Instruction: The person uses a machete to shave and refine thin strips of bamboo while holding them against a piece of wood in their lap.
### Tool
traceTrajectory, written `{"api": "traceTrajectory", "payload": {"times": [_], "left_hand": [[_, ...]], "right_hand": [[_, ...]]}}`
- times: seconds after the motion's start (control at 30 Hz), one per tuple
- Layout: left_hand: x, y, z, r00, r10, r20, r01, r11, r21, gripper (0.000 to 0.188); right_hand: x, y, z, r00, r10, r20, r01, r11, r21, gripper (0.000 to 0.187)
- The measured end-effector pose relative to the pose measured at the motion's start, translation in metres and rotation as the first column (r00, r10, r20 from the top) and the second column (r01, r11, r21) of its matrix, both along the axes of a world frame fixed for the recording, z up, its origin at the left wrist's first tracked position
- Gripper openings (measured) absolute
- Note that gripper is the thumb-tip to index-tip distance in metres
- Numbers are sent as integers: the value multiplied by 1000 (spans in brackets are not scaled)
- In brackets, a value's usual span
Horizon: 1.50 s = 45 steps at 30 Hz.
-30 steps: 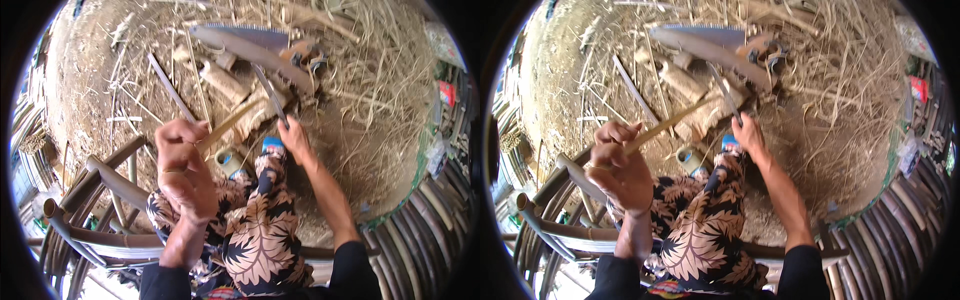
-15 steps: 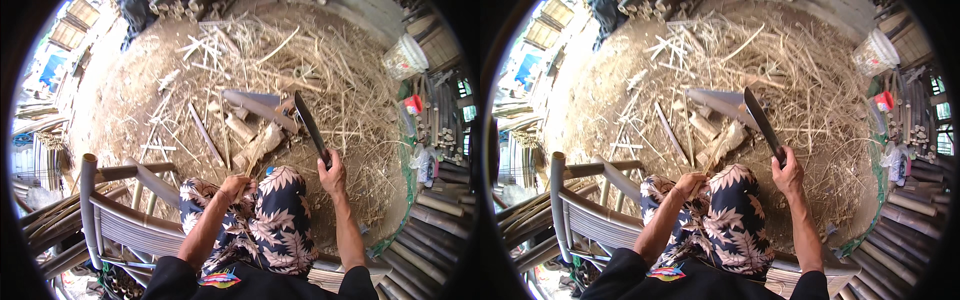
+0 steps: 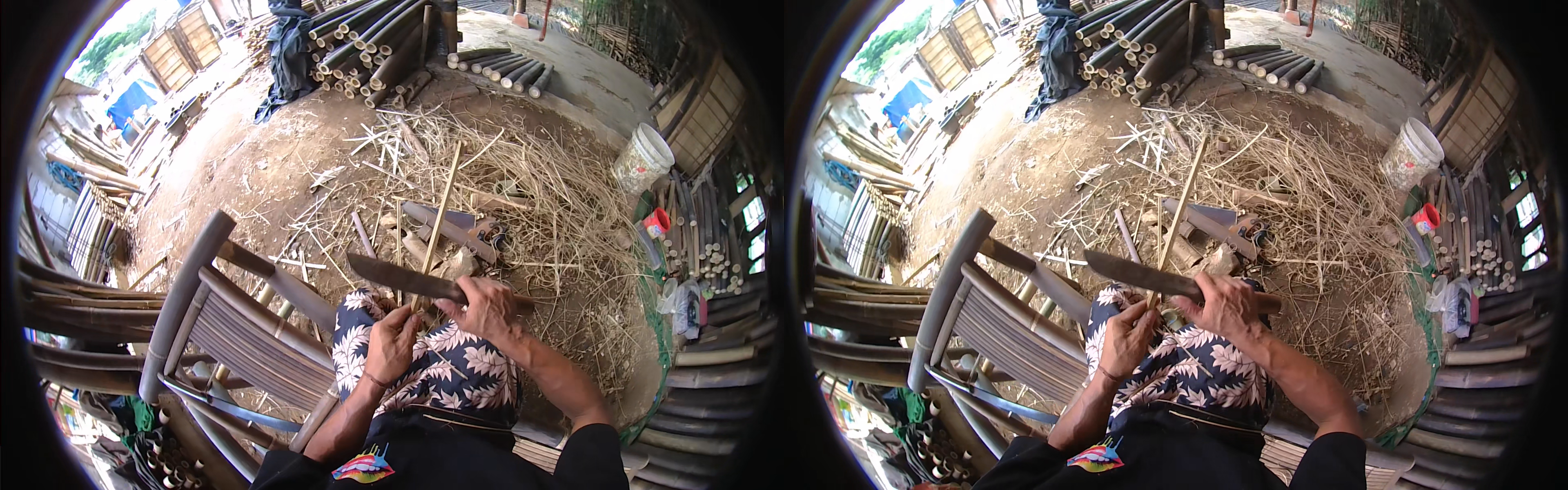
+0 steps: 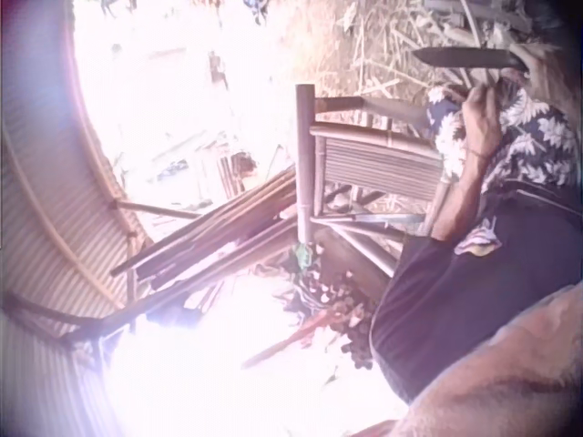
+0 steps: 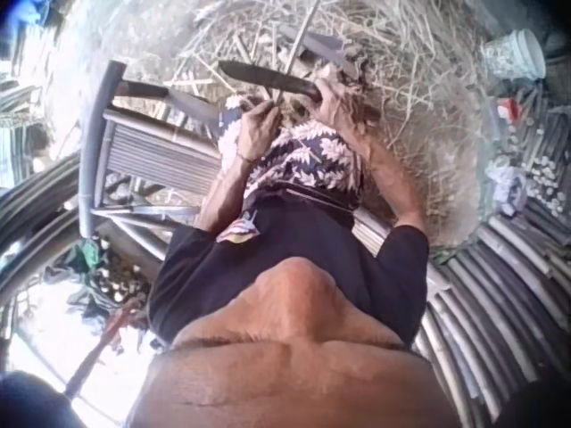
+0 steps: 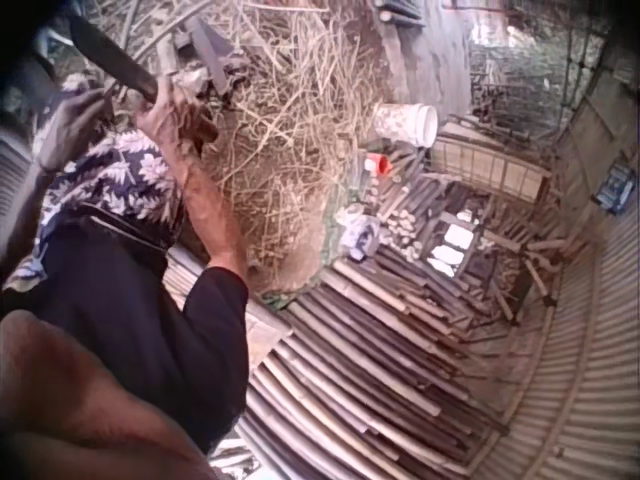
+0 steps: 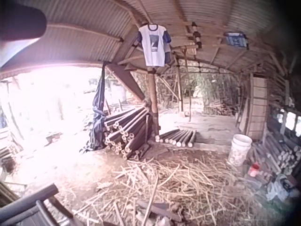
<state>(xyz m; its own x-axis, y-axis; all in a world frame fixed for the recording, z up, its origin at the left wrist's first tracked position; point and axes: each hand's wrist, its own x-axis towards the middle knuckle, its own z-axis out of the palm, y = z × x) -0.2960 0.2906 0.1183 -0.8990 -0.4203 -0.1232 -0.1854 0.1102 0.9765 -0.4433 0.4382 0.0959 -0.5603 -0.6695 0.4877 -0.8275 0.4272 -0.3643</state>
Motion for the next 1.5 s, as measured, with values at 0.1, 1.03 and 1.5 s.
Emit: {"api": "traceTrajectory", "payload": {"times": [0.1,1.03,1.5], "left_hand": [[32,7,8,995,-32,94,36,999,-39,25],[54,21,28,999,14,37,-28,921,389,37],[165,33,24,981,-108,158,31,905,425,40]], "right_hand": [[-15,4,-11,992,-101,79,97,994,53,59],[24,0,24,932,-113,345,97,993,64,45],[-135,40,19,416,-617,668,712,678,183,63]]}}
